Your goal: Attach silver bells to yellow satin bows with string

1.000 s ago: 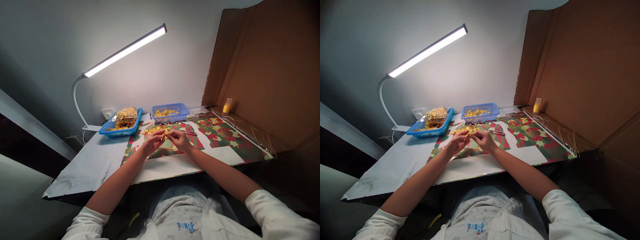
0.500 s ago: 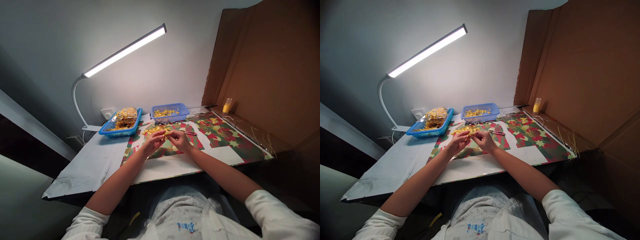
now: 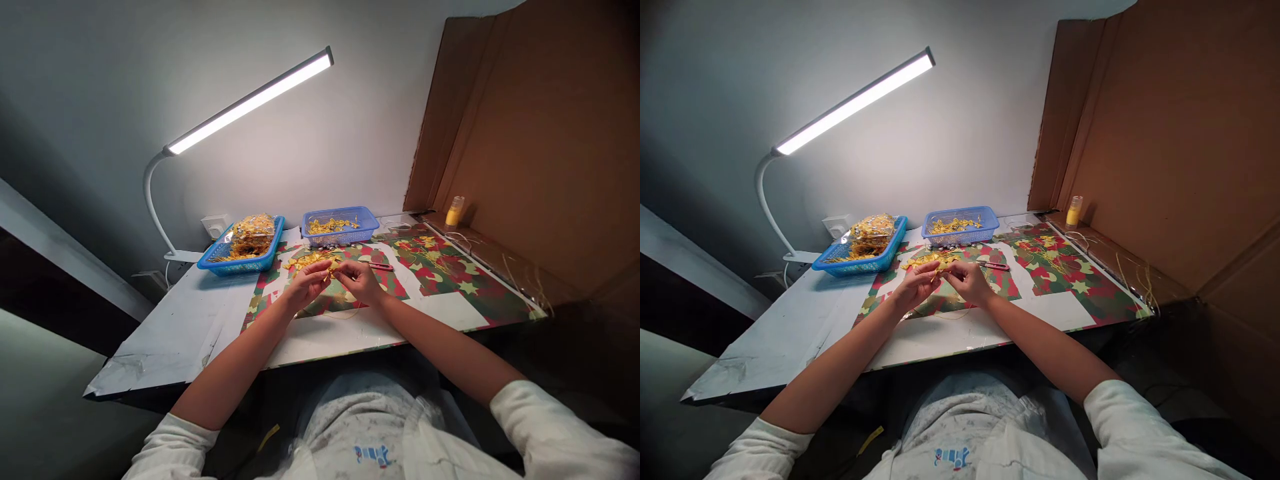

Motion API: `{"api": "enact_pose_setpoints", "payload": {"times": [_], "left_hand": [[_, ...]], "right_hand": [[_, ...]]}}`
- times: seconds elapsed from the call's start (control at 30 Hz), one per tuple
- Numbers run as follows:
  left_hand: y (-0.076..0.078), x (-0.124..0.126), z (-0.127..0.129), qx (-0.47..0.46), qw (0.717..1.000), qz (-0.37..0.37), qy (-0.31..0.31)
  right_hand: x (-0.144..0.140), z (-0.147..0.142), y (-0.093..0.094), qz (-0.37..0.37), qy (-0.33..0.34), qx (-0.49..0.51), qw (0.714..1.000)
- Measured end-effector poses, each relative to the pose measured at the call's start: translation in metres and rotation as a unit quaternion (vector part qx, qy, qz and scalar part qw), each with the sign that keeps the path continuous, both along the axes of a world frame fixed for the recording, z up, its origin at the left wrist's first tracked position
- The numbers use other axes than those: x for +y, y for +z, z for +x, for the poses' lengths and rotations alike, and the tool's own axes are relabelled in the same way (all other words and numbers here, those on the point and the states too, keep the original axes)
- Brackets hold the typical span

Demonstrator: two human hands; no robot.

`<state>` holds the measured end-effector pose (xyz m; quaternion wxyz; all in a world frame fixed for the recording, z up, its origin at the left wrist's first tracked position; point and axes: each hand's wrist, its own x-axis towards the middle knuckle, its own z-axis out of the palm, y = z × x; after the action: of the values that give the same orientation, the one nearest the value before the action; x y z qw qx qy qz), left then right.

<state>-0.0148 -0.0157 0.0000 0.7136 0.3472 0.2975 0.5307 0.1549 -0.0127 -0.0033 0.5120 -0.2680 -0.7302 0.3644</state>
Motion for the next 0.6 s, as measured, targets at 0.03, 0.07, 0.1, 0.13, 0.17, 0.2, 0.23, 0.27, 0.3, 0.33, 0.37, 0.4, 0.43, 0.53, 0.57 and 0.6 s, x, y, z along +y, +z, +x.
{"api": "enact_pose_setpoints", "payload": {"times": [0.03, 0.07, 0.1, 0.13, 0.17, 0.2, 0.23, 0.27, 0.3, 0.33, 0.37, 0.4, 0.43, 0.53, 0.57, 0.6], "left_hand": [[0.0, -0.0002, 0.0001, 0.001, 1.0, -0.001, -0.002], [0.0002, -0.0003, 0.0001, 0.002, 1.0, -0.001, -0.002], [0.0005, -0.0004, 0.0, 0.001, 1.0, 0.0, -0.002], [0.0009, -0.0003, -0.0002, 0.0, 1.0, 0.001, -0.001], [0.0013, -0.0002, -0.0004, -0.002, 1.0, 0.002, 0.002], [0.0018, 0.0, -0.0007, -0.004, 1.0, 0.003, 0.003], [0.0021, 0.0002, -0.0009, -0.005, 1.0, 0.004, 0.005], [0.0024, 0.0003, -0.001, -0.006, 1.0, 0.004, 0.005], [0.0026, 0.0005, -0.001, -0.007, 1.0, 0.004, 0.006], [0.0027, 0.0005, -0.001, -0.007, 1.0, 0.004, 0.006], [0.0028, 0.0005, -0.0008, -0.007, 1.0, 0.004, 0.006], [0.0029, 0.0004, -0.0006, -0.007, 1.0, 0.003, 0.006], [0.0029, 0.0002, -0.0004, -0.007, 1.0, 0.002, 0.006], [0.0031, -0.0003, 0.0003, -0.008, 1.0, 0.002, 0.006], [0.0031, -0.0004, 0.0005, -0.008, 1.0, 0.001, 0.006], [0.0031, -0.0005, 0.0006, -0.009, 1.0, 0.001, 0.006]], "right_hand": [[0.0, 0.0, -0.0001, 0.0, 0.001, 0.001, 1.0], [0.0001, 0.0001, -0.0004, -0.001, 0.002, 0.002, 1.0], [0.0002, 0.0001, -0.0008, -0.003, 0.002, 0.004, 1.0], [0.0004, 0.0001, -0.0013, -0.006, 0.003, 0.006, 1.0], [0.0006, 0.0001, -0.0019, -0.008, 0.002, 0.007, 1.0], [0.0009, 0.0001, -0.0026, -0.01, 0.002, 0.007, 1.0], [0.0012, 0.0002, -0.0032, -0.01, 0.002, 0.007, 1.0], [0.0015, 0.0002, -0.0037, -0.008, 0.003, 0.007, 1.0], [0.0017, 0.0003, -0.0041, -0.007, 0.003, 0.007, 1.0], [0.0019, 0.0004, -0.0042, -0.006, 0.003, 0.007, 1.0], [0.002, 0.0004, -0.0042, -0.006, 0.002, 0.008, 1.0], [0.0021, 0.0005, -0.004, -0.006, 0.001, 0.009, 1.0], [0.0021, 0.0005, -0.0038, -0.006, 0.0, 0.01, 1.0], [0.0021, 0.0005, -0.0031, -0.004, -0.001, 0.008, 1.0], [0.0022, 0.0005, -0.003, -0.004, 0.0, 0.008, 1.0], [0.0022, 0.0004, -0.003, -0.005, 0.0, 0.007, 1.0]]}}
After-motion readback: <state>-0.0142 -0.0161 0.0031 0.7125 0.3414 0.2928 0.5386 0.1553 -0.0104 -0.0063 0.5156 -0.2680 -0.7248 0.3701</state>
